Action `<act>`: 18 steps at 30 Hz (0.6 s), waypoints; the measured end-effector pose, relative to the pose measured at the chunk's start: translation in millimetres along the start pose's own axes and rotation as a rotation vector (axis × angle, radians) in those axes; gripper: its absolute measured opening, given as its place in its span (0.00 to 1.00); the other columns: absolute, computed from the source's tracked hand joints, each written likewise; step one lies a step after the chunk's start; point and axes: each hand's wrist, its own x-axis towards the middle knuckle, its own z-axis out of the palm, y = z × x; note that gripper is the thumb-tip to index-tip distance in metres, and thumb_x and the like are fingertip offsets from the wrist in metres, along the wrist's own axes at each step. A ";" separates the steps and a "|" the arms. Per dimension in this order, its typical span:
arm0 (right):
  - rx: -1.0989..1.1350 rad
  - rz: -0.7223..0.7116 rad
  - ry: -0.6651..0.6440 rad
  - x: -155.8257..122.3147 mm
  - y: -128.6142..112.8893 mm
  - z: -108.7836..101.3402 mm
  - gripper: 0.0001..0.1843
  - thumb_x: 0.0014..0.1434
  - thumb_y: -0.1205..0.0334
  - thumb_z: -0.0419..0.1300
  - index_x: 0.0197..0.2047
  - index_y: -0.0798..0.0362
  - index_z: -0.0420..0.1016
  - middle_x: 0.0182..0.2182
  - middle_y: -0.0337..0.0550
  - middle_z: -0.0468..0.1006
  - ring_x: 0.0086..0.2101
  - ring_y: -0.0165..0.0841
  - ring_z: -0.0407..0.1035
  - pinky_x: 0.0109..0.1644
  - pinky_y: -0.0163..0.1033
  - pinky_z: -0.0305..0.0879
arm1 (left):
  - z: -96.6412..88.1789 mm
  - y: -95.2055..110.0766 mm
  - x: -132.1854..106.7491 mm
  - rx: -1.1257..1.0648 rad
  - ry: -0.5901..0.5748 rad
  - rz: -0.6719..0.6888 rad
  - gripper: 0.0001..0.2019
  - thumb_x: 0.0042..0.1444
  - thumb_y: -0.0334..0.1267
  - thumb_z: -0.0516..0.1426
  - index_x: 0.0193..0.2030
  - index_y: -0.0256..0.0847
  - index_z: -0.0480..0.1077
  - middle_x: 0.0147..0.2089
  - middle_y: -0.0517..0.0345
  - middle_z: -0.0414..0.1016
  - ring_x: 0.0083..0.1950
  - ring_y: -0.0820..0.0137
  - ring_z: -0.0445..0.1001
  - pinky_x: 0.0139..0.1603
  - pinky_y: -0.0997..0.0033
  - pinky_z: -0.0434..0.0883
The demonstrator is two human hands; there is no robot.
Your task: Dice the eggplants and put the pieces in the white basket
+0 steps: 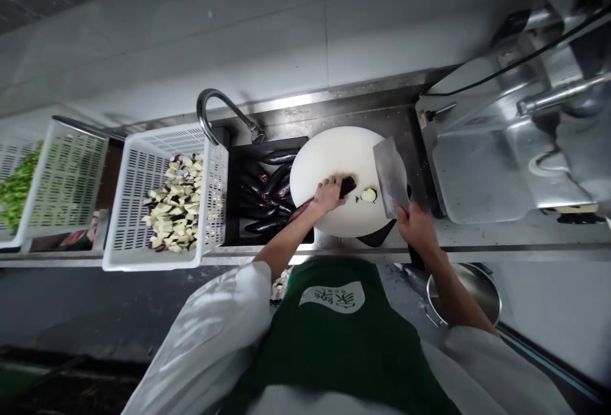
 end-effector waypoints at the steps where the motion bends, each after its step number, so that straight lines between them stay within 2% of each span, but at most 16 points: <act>1: 0.010 0.025 0.010 -0.9 7.2 1.6 0.19 0.72 0.56 0.47 0.50 0.60 0.72 0.35 0.57 0.80 0.36 0.45 0.74 0.37 0.40 0.57 | -0.2 -2.3 3.8 0.007 0.005 0.029 0.40 0.59 0.46 0.66 0.74 0.41 0.55 0.65 0.41 0.67 0.61 0.50 0.70 0.58 0.54 0.71; 3: 0.033 0.083 0.007 -1.8 19.7 6.0 0.19 0.72 0.56 0.47 0.49 0.61 0.73 0.35 0.58 0.80 0.36 0.45 0.74 0.38 0.41 0.58 | -1.1 -3.7 12.5 0.018 0.007 0.102 0.42 0.60 0.43 0.64 0.77 0.44 0.49 0.67 0.42 0.65 0.61 0.52 0.71 0.58 0.56 0.72; 4: 0.044 0.110 0.001 -2.2 24.9 8.7 0.19 0.72 0.56 0.47 0.49 0.61 0.73 0.36 0.59 0.80 0.37 0.45 0.74 0.38 0.41 0.58 | -2.2 -3.9 17.5 0.020 0.002 0.135 0.40 0.62 0.42 0.63 0.76 0.45 0.50 0.68 0.43 0.64 0.60 0.52 0.72 0.57 0.56 0.72; 9: 0.121 0.200 -0.022 -5.6 40.9 23.7 0.21 0.72 0.55 0.47 0.51 0.62 0.74 0.37 0.60 0.80 0.39 0.46 0.75 0.42 0.42 0.61 | -16.5 -12.6 47.4 -0.014 -0.015 0.250 0.26 0.67 0.44 0.57 0.70 0.45 0.64 0.64 0.46 0.68 0.57 0.55 0.75 0.55 0.59 0.74; 12: 0.158 0.204 -0.054 -7.2 44.7 31.6 0.22 0.72 0.55 0.47 0.51 0.61 0.74 0.38 0.60 0.80 0.40 0.47 0.75 0.44 0.43 0.62 | -20.6 -9.6 58.9 -0.020 0.066 0.342 0.22 0.70 0.44 0.54 0.68 0.45 0.67 0.66 0.45 0.68 0.64 0.54 0.70 0.64 0.54 0.69; 15: 0.191 0.208 -0.091 -7.2 46.8 38.4 0.22 0.71 0.54 0.47 0.52 0.61 0.75 0.36 0.58 0.80 0.39 0.47 0.74 0.43 0.44 0.62 | -3.4 17.4 53.1 -0.002 0.209 0.467 0.20 0.72 0.44 0.50 0.65 0.44 0.71 0.70 0.47 0.65 0.71 0.55 0.62 0.74 0.49 0.57; 18: 0.232 0.221 -0.106 -6.7 49.0 44.1 0.23 0.71 0.54 0.46 0.51 0.61 0.75 0.33 0.55 0.79 0.37 0.45 0.73 0.42 0.43 0.62 | 33.5 50.4 32.7 0.014 0.237 0.530 0.22 0.72 0.48 0.51 0.67 0.45 0.70 0.71 0.47 0.64 0.74 0.53 0.58 0.75 0.46 0.55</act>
